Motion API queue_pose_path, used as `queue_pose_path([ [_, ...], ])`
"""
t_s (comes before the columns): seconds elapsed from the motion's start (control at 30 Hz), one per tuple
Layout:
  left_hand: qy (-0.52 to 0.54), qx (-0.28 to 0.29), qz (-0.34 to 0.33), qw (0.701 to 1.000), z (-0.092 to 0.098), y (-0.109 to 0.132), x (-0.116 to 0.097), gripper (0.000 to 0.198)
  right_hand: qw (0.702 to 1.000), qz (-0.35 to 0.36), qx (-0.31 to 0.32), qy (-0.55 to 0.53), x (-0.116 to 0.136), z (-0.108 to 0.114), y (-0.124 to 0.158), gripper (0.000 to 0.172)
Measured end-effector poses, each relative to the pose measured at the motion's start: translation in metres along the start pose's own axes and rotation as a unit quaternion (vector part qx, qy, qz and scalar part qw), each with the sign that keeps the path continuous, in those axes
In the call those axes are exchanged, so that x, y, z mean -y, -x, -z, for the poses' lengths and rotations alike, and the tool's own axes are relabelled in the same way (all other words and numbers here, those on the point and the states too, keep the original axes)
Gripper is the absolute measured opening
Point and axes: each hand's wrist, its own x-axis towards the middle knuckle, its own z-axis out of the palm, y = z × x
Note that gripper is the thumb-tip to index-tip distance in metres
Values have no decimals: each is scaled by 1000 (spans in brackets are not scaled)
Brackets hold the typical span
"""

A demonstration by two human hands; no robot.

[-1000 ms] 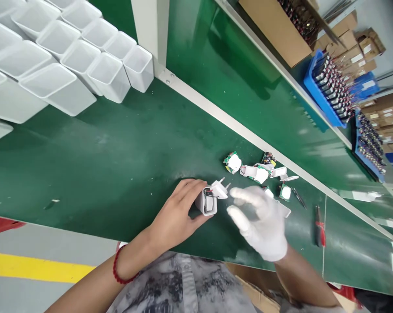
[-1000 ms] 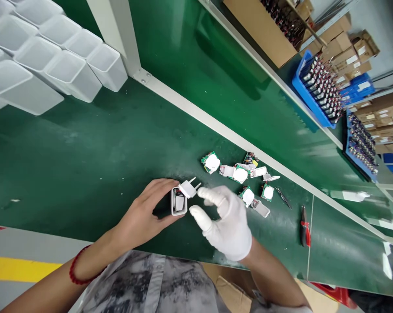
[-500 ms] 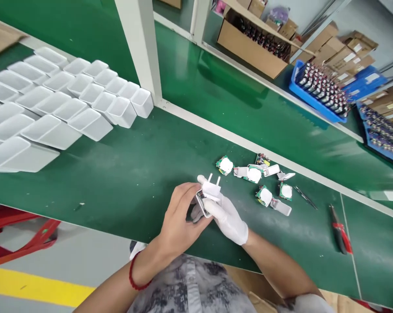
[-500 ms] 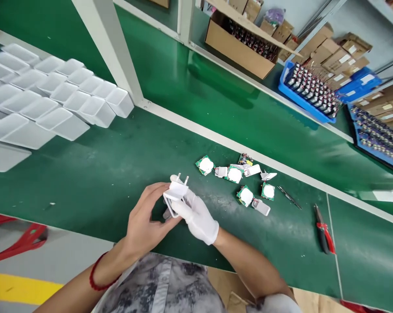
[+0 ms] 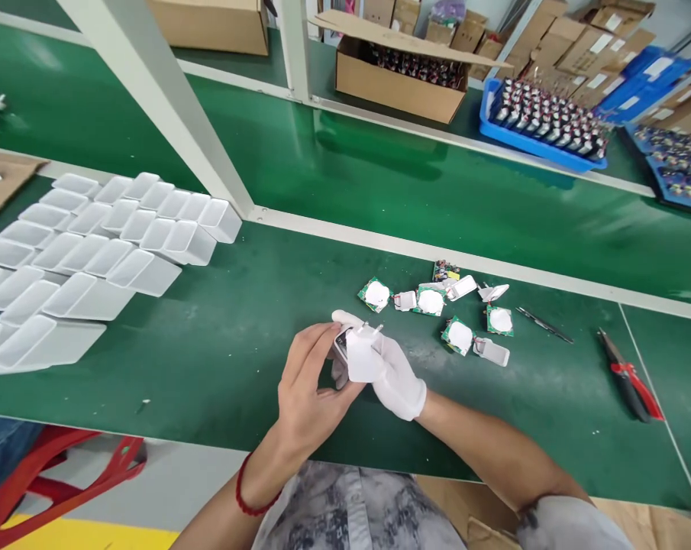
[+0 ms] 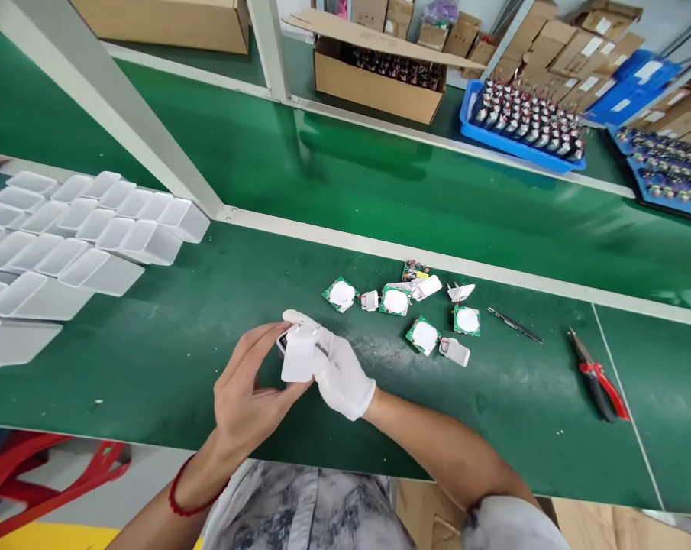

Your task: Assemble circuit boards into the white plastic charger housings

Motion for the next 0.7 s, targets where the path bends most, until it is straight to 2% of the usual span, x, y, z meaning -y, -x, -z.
queue_pose_path([
  [0.13, -3, 0, 19, 1000, -1, -1, 6, 46, 997, -40, 5, -69, 3, -1, -4, 72],
  [0.23, 12, 16, 63, 998, -1, 1, 11, 49, 996, -41, 36, -72, 8, 0, -7, 60],
  [0.33, 6, 5, 93, 996, 0, 2, 15, 49, 995, -41, 65, -59, 10, 0, -9, 48],
  [0.43, -20, -2, 78, 997, 1, 1, 14, 47, 994, -55, 62, -75, 7, 0, -9, 49],
  [0.57, -46, -6, 20, 999, 4, -3, 10, 47, 995, -38, 39, -89, 2, -2, -6, 53],
  [0.7, -49, 9, 24, 998, 5, -3, 10, 49, 993, -19, 34, -108, -2, -2, -5, 47],
])
